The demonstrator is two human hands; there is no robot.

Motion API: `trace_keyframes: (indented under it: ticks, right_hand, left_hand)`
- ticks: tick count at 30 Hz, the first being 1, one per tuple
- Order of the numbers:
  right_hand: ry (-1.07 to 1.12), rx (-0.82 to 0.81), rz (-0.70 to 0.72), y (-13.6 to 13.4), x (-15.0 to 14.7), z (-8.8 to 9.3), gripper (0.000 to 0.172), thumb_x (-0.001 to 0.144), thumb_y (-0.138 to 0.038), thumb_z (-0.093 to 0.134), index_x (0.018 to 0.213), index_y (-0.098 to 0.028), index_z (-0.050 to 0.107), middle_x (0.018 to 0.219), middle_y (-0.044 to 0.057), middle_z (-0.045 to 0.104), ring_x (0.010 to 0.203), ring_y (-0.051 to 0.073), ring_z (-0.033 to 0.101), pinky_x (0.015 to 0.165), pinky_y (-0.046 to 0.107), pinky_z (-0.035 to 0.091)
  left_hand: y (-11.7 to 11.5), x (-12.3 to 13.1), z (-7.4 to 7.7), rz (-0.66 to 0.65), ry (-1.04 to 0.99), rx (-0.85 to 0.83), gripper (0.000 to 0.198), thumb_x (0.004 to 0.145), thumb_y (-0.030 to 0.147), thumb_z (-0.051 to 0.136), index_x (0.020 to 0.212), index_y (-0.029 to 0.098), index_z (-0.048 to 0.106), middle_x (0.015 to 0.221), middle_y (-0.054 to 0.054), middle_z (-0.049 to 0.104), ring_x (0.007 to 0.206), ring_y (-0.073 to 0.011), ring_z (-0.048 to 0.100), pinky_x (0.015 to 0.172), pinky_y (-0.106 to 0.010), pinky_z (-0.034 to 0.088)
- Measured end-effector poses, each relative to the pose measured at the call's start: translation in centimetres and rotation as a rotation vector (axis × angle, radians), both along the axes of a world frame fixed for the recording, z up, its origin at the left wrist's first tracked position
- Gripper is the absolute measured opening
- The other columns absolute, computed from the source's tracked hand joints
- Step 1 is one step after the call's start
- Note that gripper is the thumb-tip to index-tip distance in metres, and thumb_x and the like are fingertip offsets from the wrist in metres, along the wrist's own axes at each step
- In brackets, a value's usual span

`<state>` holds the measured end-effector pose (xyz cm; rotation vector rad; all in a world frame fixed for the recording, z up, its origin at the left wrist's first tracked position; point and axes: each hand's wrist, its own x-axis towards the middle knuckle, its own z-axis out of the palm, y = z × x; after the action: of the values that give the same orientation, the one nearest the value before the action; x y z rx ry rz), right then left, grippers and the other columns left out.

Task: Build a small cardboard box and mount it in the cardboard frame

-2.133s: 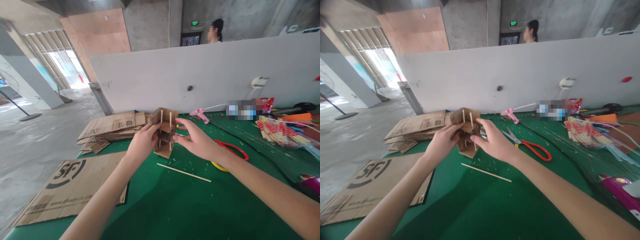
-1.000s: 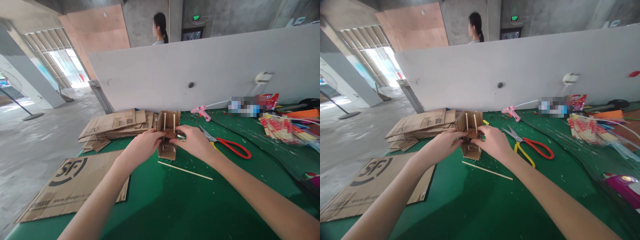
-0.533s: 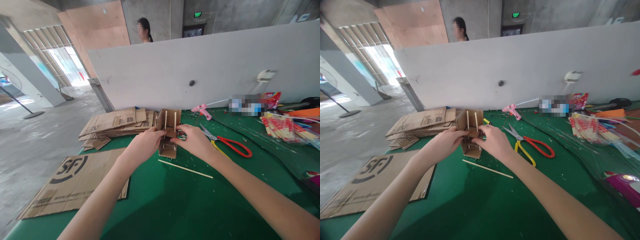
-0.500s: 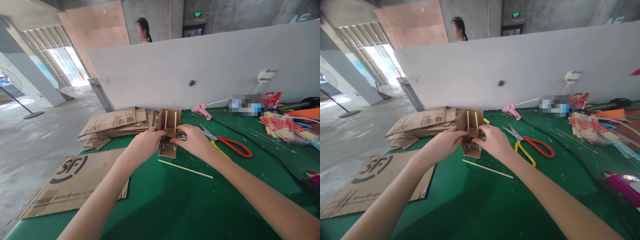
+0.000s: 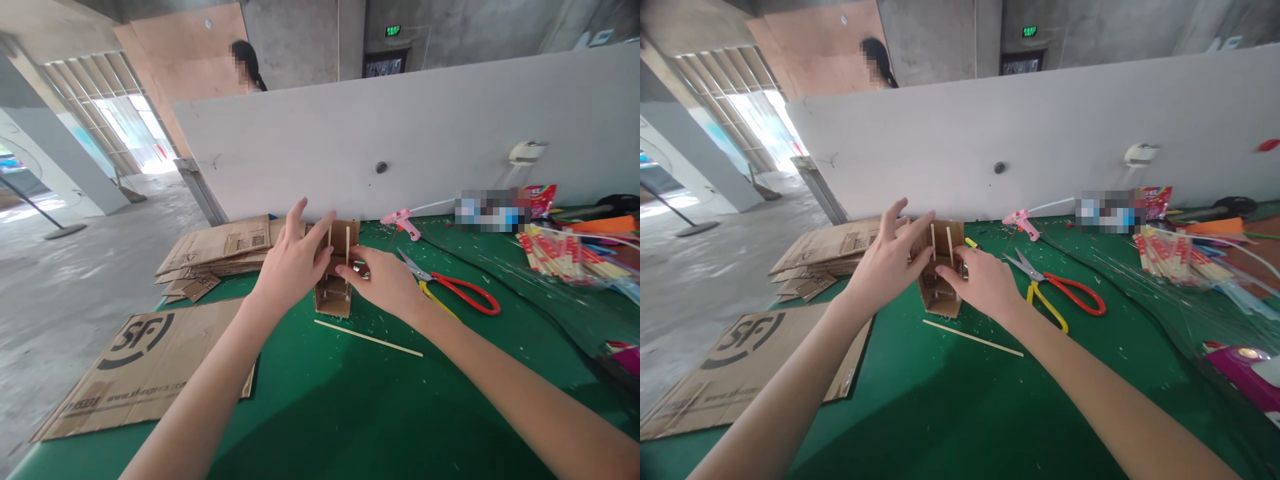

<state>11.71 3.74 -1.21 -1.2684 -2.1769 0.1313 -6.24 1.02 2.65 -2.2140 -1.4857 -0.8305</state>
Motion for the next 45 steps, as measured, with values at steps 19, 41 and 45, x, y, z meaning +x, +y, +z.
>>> trace_keyframes:
  ticks: [19, 41, 45]
  right_hand:
    - [-0.062, 0.049, -0.115, 1.0, -0.8, 0.2, 0.026, 0.095, -0.034, 0.043, 0.074, -0.020, 0.052, 0.072, 0.002, 0.066, 0.063, 0.017, 0.060, 0.051, 0.027, 0.022]
    - [-0.037, 0.065, -0.018, 0.1, -0.4, -1.1, 0.030, 0.089, -0.049, 0.051, 0.087, -0.019, 0.057, 0.091, 0.005, 0.063, 0.076, 0.019, 0.061, 0.060, 0.029, 0.037]
    - [-0.101, 0.081, -0.051, -0.3, -0.4, -0.9, 0.033, 0.087, -0.052, 0.053, 0.088, -0.019, 0.056, 0.094, 0.005, 0.063, 0.072, 0.020, 0.061, 0.054, 0.029, 0.033]
  left_hand:
    - [2.7, 1.0, -0.9, -0.084, -0.247, 0.031, 0.021, 0.088, 0.016, 0.049, 0.106, 0.019, 0.059, 0.118, -0.007, 0.066, 0.096, -0.0209, 0.065, 0.086, -0.036, 0.052]
    - [2.1, 1.6, -0.7, 0.049, -0.038, 0.013, 0.036, 0.091, 0.015, 0.041, 0.121, 0.027, 0.056, 0.127, -0.009, 0.056, 0.103, -0.0258, 0.062, 0.078, -0.041, 0.056]
    - [1.8, 1.3, -0.1, -0.049, 0.175, 0.133, 0.038, 0.091, 0.010, 0.040, 0.121, 0.026, 0.057, 0.140, -0.009, 0.049, 0.131, -0.0301, 0.043, 0.106, -0.054, 0.038]
